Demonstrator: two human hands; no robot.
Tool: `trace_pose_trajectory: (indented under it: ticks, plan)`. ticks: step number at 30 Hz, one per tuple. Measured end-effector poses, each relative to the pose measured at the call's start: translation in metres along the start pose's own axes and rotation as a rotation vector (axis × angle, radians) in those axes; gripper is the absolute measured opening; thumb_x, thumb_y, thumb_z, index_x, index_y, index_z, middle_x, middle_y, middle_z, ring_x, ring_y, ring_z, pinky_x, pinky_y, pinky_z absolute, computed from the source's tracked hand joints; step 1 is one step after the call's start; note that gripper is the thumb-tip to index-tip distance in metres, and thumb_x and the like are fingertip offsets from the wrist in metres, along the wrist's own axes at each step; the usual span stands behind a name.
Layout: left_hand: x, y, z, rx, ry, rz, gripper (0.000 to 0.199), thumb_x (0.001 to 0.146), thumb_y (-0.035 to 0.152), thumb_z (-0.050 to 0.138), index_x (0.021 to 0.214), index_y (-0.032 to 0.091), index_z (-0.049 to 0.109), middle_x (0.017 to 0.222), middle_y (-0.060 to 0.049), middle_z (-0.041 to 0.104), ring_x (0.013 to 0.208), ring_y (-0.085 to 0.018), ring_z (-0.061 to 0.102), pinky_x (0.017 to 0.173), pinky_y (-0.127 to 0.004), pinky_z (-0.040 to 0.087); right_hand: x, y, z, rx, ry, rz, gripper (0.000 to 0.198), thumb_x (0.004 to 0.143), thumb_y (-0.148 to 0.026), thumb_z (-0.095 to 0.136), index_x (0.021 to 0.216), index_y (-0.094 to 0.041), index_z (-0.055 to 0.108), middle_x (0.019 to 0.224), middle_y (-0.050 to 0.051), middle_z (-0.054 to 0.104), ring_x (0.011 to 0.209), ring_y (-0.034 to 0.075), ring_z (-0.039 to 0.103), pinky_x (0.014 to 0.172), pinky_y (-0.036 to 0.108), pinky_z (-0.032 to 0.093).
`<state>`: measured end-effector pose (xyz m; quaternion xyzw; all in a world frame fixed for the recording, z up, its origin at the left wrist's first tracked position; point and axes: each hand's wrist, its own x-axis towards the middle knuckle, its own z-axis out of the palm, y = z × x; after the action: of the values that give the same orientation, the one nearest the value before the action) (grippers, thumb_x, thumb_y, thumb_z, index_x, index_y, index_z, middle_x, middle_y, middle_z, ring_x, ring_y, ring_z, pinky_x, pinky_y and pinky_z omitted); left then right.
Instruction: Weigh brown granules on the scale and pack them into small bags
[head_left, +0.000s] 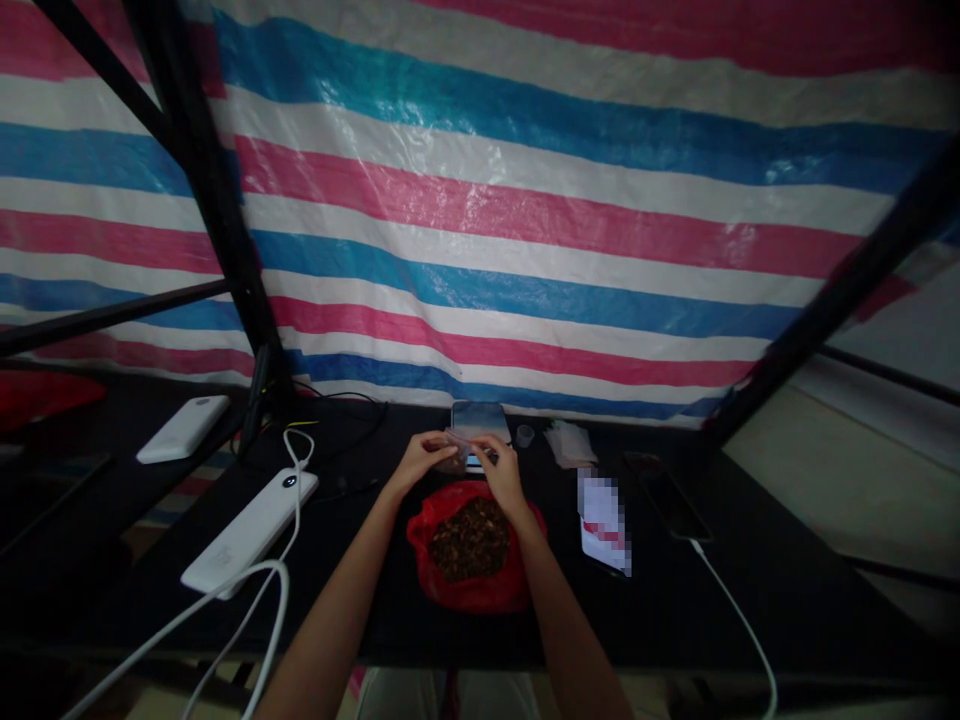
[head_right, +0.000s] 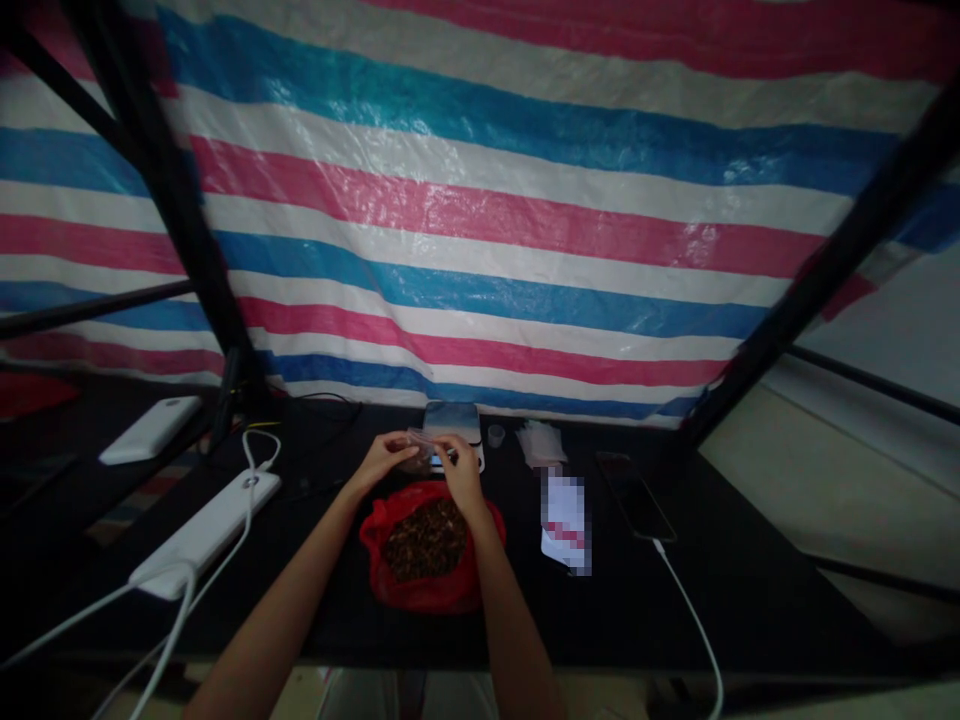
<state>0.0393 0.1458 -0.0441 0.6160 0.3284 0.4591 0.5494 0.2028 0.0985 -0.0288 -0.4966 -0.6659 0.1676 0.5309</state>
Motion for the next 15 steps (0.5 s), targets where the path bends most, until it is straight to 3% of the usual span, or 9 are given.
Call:
trace_pose_trajectory:
  ticks: [4,9,15]
  plan:
    - [0.0009,-0.0023,-0.0017,0.017,0.032,-0.027,0.03,0.063,0.033,0.066,0.083,0.011,0.064,0.084,-0.008,0.069,0.077,-0.02,0.063,0.073,-0.03,0.048,0.0003,0.0056,-0.0025,0.037,0.042,0.049,0.015,0.075,-0.029,0.052,0.078,-0.021,0.064,0.077,0.002,0.066,0.073,0.017,0.059,0.069,0.028,0.045]
    - [-0.0006,-0.0009,-0.0016,0.074,-0.012,-0.02,0.03,0.067,0.033,0.063,0.089,0.012,0.065,0.09,-0.008,0.068,0.084,-0.02,0.062,0.08,-0.032,0.046,-0.0013,0.0036,-0.0032,-0.125,0.101,0.064,0.014,0.074,-0.03,0.055,0.075,-0.023,0.066,0.075,0.001,0.067,0.069,0.017,0.058,0.075,0.032,0.043]
    - [-0.002,-0.0071,0.0036,0.006,-0.072,-0.035,0.042,0.056,0.026,0.073,0.093,0.012,0.061,0.089,-0.007,0.068,0.083,-0.019,0.062,0.082,-0.033,0.046,-0.0023,0.0079,-0.0044,-0.029,0.228,0.09,0.021,0.075,-0.03,0.053,0.091,-0.02,0.063,0.08,0.002,0.066,0.07,0.015,0.058,0.073,0.028,0.044]
